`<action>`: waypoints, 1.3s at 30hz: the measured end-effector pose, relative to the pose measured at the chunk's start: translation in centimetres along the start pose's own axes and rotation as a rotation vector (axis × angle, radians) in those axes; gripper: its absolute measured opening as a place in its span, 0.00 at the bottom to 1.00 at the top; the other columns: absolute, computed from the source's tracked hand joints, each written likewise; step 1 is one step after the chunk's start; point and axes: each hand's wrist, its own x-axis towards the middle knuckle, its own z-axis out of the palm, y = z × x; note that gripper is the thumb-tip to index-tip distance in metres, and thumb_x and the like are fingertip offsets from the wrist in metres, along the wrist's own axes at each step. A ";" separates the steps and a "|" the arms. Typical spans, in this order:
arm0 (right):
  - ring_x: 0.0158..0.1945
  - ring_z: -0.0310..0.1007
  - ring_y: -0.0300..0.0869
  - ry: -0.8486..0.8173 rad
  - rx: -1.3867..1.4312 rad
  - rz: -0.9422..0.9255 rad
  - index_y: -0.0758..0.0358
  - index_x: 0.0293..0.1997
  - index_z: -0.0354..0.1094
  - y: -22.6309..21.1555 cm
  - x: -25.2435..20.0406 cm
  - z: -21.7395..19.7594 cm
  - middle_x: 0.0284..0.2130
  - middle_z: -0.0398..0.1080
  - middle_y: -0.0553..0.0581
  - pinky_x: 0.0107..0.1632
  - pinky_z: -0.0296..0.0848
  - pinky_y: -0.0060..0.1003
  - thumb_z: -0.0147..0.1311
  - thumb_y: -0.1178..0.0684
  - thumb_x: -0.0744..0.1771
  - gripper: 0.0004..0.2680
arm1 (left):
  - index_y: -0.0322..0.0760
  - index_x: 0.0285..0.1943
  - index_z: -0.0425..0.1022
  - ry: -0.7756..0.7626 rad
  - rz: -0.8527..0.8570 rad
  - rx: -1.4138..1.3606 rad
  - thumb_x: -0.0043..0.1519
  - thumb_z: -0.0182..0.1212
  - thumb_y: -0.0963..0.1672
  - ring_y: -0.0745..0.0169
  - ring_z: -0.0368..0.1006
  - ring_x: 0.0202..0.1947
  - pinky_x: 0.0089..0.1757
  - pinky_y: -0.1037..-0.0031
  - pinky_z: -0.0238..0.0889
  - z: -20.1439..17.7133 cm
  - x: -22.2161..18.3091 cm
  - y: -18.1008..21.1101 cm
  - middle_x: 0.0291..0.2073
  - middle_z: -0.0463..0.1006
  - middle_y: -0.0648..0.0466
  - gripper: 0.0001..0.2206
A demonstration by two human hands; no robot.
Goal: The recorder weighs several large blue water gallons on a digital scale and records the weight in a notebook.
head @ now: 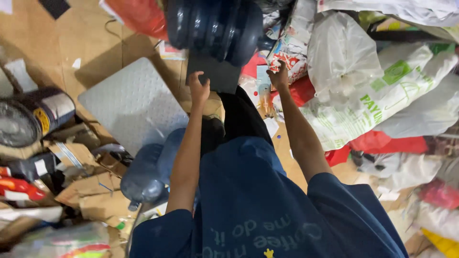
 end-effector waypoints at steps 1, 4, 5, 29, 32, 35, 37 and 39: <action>0.56 0.72 0.56 0.006 0.004 0.027 0.61 0.66 0.58 0.1 1.9 -0.1 0.53 0.70 0.68 0.56 0.73 0.48 0.74 0.52 0.59 0.31 | 0.35 0.54 0.71 -0.027 0.002 0.009 0.57 0.71 0.41 0.37 0.67 0.58 0.57 0.54 0.62 1.3 1.8 0.2 0.52 0.74 0.40 0.18; 0.63 0.66 0.62 -0.023 -0.145 -0.188 0.60 0.70 0.54 -1.3 4.5 -0.8 0.60 0.64 0.69 0.63 0.71 0.50 0.74 0.53 0.60 0.33 | 0.38 0.64 0.64 0.000 0.107 0.170 0.56 0.73 0.41 0.30 0.56 0.70 0.65 0.47 0.53 3.4 4.0 2.2 0.67 0.64 0.39 0.28; 0.65 0.62 0.62 -0.082 -0.220 -0.145 0.57 0.72 0.53 -3.5 4.7 -1.4 0.63 0.61 0.67 0.64 0.68 0.51 0.74 0.55 0.58 0.35 | 0.39 0.70 0.60 -0.035 0.145 0.225 0.58 0.71 0.40 0.27 0.48 0.73 0.67 0.47 0.51 3.1 4.4 4.1 0.73 0.55 0.37 0.32; 0.42 0.81 0.59 -0.593 -0.321 -0.028 0.64 0.56 0.61 -22.4 -8.8 4.5 0.37 0.78 0.68 0.45 0.79 0.52 0.68 0.44 0.56 0.27 | 0.34 0.80 0.52 0.070 -0.116 0.253 0.72 0.54 0.49 0.25 0.44 0.76 0.68 0.50 0.49 -0.4 -0.6 -4.1 0.76 0.52 0.37 0.29; 0.42 0.80 0.53 -0.676 -0.232 -0.115 0.70 0.55 0.64 -17.5 -11.5 5.4 0.39 0.77 0.67 0.45 0.79 0.47 0.70 0.45 0.54 0.29 | 0.37 0.80 0.50 0.087 -0.243 0.154 0.71 0.54 0.52 0.29 0.50 0.74 0.67 0.51 0.53 -4.0 -4.6 -3.6 0.75 0.55 0.38 0.32; 0.44 0.79 0.49 -0.769 -0.211 -0.284 0.74 0.52 0.68 -18.3 -12.4 10.3 0.41 0.77 0.65 0.47 0.78 0.44 0.72 0.48 0.55 0.26 | 0.41 0.81 0.47 0.145 -0.384 -0.063 0.68 0.57 0.53 0.30 0.51 0.74 0.67 0.50 0.53 -7.8 -9.9 -2.6 0.76 0.52 0.37 0.35; 0.43 0.79 0.48 -0.853 -0.288 -0.243 0.74 0.52 0.68 -18.6 -14.9 11.2 0.41 0.77 0.64 0.47 0.78 0.43 0.71 0.49 0.56 0.25 | 0.43 0.81 0.43 0.200 -0.423 -0.226 0.65 0.60 0.53 0.27 0.48 0.73 0.65 0.49 0.51 -9.3 -13.3 -3.1 0.76 0.47 0.34 0.38; 0.39 0.81 0.45 -0.994 -0.046 -0.119 0.73 0.52 0.69 -16.8 -16.6 14.2 0.38 0.79 0.62 0.44 0.80 0.40 0.68 0.54 0.57 0.21 | 0.43 0.80 0.42 0.375 -0.350 -0.103 0.59 0.69 0.49 0.24 0.43 0.74 0.67 0.46 0.43 -11.4 -16.2 -4.4 0.76 0.44 0.33 0.44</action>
